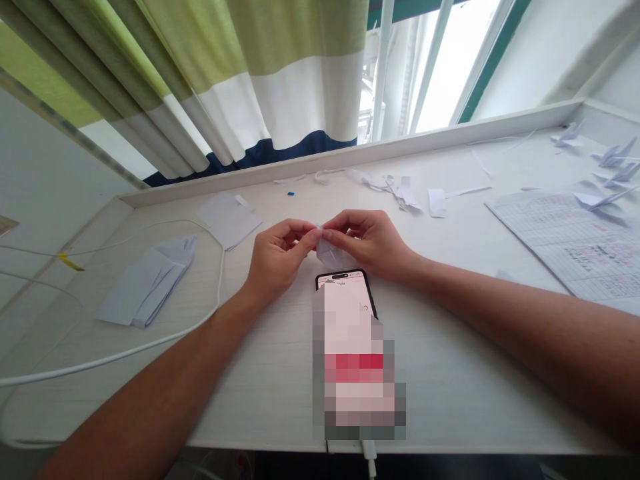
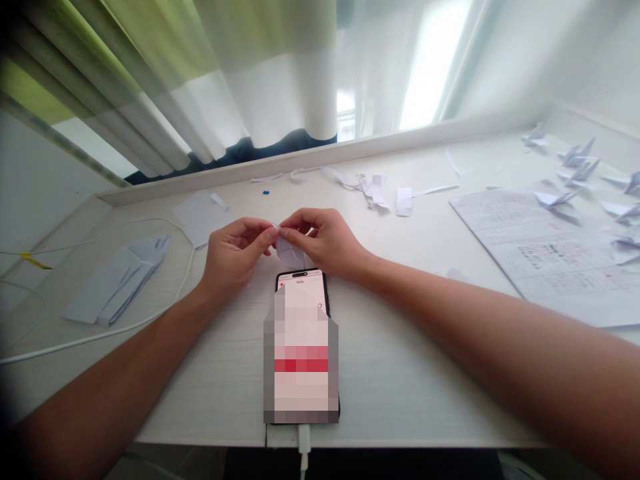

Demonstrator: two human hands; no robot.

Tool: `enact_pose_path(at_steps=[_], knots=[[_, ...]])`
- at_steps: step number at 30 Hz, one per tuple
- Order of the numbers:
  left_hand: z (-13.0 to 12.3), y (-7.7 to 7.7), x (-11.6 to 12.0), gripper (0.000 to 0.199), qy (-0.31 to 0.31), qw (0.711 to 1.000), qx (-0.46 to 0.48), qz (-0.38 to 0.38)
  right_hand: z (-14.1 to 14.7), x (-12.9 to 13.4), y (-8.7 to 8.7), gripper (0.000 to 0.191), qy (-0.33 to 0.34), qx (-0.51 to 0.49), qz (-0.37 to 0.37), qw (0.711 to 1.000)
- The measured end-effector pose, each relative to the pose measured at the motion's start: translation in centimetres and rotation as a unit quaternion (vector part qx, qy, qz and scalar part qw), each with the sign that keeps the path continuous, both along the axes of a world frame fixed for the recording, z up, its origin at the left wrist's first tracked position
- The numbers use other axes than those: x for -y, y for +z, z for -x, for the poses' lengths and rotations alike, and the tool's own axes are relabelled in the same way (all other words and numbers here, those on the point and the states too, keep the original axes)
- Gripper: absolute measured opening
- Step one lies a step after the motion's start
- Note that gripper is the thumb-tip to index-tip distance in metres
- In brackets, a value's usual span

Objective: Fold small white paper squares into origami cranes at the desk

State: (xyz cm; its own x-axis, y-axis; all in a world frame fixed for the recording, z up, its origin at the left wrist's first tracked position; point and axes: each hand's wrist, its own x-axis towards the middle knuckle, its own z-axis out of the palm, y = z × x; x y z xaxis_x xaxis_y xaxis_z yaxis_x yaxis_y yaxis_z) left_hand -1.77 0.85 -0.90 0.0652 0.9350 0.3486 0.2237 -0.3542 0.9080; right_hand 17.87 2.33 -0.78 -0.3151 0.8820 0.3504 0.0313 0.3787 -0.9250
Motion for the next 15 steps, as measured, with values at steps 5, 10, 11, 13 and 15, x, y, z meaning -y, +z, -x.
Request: enact_pose_path(at_steps=[5, 10, 11, 13, 15], knots=[[0.26, 0.15, 0.03, 0.022, 0.0, 1.0, -0.011, -0.004, -0.03, 0.17, 0.16, 0.022, 0.002, 0.014, -0.017, 1.0], [0.26, 0.4, 0.07, 0.023, 0.001, 1.0, 0.029, 0.001, -0.02, 0.38, 0.1, 0.017, -0.003, 0.022, -0.037, 0.999], [0.23, 0.44, 0.08, 0.025, -0.004, 0.999, 0.037, 0.003, -0.01, 0.42, 0.07, 0.016, 0.001, 0.027, -0.038, 0.999], [0.19, 0.49, 0.1, 0.027, -0.012, 0.999, 0.044, 0.009, 0.02, 0.46, 0.02, 0.015, 0.004, 0.036, -0.041, 0.998], [0.19, 0.52, 0.12, 0.027, -0.014, 0.999, 0.049, 0.014, 0.05, 0.44, -0.04, 0.014, -0.004, 0.039, -0.042, 0.998]])
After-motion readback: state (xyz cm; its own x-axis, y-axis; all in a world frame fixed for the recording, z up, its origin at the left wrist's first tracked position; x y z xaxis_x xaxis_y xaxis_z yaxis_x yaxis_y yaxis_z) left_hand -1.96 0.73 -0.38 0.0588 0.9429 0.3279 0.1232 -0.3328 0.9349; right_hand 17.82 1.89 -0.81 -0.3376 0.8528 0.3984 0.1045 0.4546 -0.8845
